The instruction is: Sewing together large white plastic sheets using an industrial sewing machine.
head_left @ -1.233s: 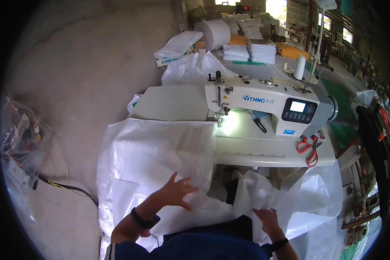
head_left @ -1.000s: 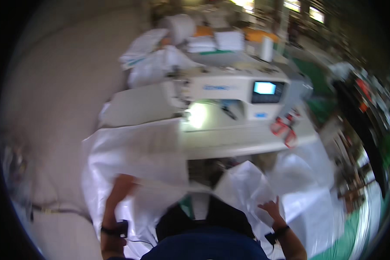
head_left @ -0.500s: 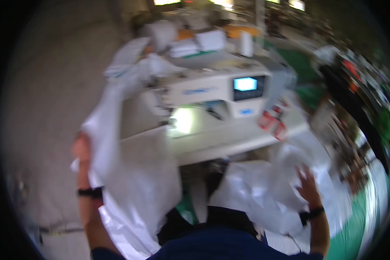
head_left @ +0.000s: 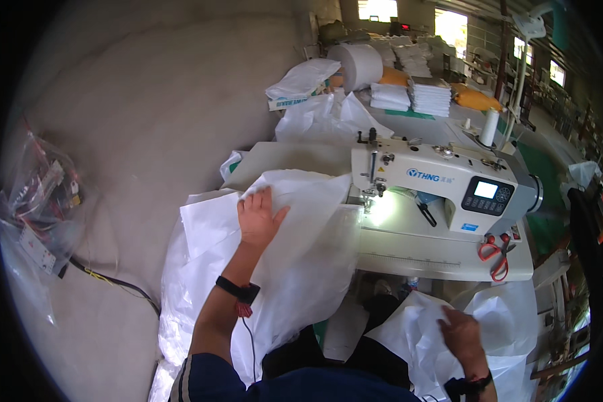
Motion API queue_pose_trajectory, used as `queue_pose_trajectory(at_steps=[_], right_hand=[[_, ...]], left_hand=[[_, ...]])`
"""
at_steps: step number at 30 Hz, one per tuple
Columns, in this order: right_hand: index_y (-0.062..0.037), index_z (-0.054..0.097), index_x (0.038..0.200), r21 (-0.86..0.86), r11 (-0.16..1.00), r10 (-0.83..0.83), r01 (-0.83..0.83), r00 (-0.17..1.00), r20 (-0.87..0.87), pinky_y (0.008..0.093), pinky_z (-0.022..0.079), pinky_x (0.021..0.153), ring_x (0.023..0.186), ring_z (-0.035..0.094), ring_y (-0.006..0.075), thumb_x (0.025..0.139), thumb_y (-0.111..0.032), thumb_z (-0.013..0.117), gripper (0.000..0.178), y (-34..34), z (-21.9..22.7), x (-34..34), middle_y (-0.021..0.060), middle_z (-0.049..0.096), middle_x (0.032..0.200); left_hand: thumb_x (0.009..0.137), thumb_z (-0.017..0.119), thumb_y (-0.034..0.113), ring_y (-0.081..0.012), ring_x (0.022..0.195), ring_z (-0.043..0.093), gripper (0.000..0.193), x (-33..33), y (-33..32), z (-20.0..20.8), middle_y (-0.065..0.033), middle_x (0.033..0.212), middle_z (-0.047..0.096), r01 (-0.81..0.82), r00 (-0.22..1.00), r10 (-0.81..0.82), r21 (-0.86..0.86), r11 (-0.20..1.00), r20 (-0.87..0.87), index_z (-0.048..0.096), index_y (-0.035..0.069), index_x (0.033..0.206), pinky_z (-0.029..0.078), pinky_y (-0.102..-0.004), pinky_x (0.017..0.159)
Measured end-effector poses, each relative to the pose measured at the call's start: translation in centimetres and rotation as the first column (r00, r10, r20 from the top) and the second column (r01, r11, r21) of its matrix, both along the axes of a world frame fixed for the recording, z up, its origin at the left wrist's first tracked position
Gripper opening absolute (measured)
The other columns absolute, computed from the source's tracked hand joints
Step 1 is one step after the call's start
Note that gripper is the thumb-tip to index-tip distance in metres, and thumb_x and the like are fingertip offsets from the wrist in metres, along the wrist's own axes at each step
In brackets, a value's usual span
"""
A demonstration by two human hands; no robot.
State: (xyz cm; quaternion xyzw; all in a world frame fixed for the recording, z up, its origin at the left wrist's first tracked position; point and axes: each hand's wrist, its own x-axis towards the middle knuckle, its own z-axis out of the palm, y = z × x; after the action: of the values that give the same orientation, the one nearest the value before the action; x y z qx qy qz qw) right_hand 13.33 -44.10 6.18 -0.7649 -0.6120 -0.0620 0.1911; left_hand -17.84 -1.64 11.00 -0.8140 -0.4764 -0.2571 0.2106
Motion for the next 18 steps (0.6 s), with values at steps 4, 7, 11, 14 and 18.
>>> queue_pose_trajectory(at_steps=[4, 7, 11, 14, 18], right_hand=[[-0.0111, 0.062, 0.106, -0.070, 0.957, 0.236, -0.280, 0.898, -0.370, 0.0415, 0.050, 0.065, 0.075, 0.063, 0.0334, 0.085, -0.019, 0.056, 0.023, 8.4, 3.3, -7.5, 0.0146, 0.065, 0.083], [-0.0080, 0.059, 0.106, 0.128, 0.881, 0.468, -0.455, 0.805, -0.365, 0.0408, 0.051, 0.062, 0.071, 0.063, 0.0325, 0.087, -0.019, 0.054, 0.023, 14.0, 2.6, -12.0, 0.0157, 0.064, 0.080], [-0.0090, 0.059, 0.109, 0.134, 0.875, 0.463, -0.466, 0.722, -0.514, 0.0424, 0.050, 0.062, 0.071, 0.063, 0.0341, 0.087, -0.019, 0.055, 0.025, 17.8, 0.7, -17.0, 0.0173, 0.064, 0.077], [-0.0090, 0.058, 0.110, 0.123, 0.854, 0.477, -0.505, 0.667, -0.573, 0.0426, 0.050, 0.063, 0.070, 0.062, 0.0353, 0.086, -0.021, 0.056, 0.026, 18.7, -0.4, -18.5, 0.0180, 0.063, 0.075], [-0.0055, 0.054, 0.116, 0.065, 0.794, 0.342, -0.605, 0.355, -0.870, 0.0362, 0.053, 0.068, 0.073, 0.066, 0.0278, 0.090, -0.021, 0.053, 0.031, 18.7, -0.6, -19.1, 0.0161, 0.065, 0.087]], left_hand=[[0.072, 0.067, 0.051, -0.0297, 0.115, 0.046, 0.081, -2.1, -4.1, -0.9, -0.0182, 0.120, 0.050, -0.093, 0.984, 0.145, -0.383, 0.919, 0.109, 0.041, -0.001, 0.128, 0.039, -0.0518, 0.087], [0.072, 0.066, 0.055, -0.0301, 0.122, 0.041, 0.079, -3.6, -5.6, -2.2, -0.0169, 0.121, 0.051, -0.072, 0.976, 0.091, -0.102, 0.992, 0.196, 0.045, 0.001, 0.126, 0.034, -0.0540, 0.095], [0.074, 0.067, 0.048, -0.0274, 0.112, 0.051, 0.066, -6.8, -3.8, -3.7, -0.0122, 0.110, 0.059, 0.084, 0.993, -0.057, -0.272, 0.959, 0.107, 0.049, 0.007, 0.123, 0.032, -0.0544, 0.097], [0.074, 0.072, 0.031, -0.0286, 0.085, 0.062, 0.040, -9.4, -1.7, -2.6, -0.0127, 0.092, 0.064, 0.518, 0.830, -0.190, -0.599, 0.611, 0.524, 0.058, 0.006, 0.101, 0.049, -0.0324, 0.075], [0.078, 0.067, 0.021, -0.0289, 0.063, 0.063, 0.013, -11.6, -2.0, 4.1, -0.0098, 0.069, 0.064, 0.229, 0.970, -0.208, -0.179, 0.957, 0.126, 0.064, 0.010, 0.084, 0.050, -0.0378, 0.058]])
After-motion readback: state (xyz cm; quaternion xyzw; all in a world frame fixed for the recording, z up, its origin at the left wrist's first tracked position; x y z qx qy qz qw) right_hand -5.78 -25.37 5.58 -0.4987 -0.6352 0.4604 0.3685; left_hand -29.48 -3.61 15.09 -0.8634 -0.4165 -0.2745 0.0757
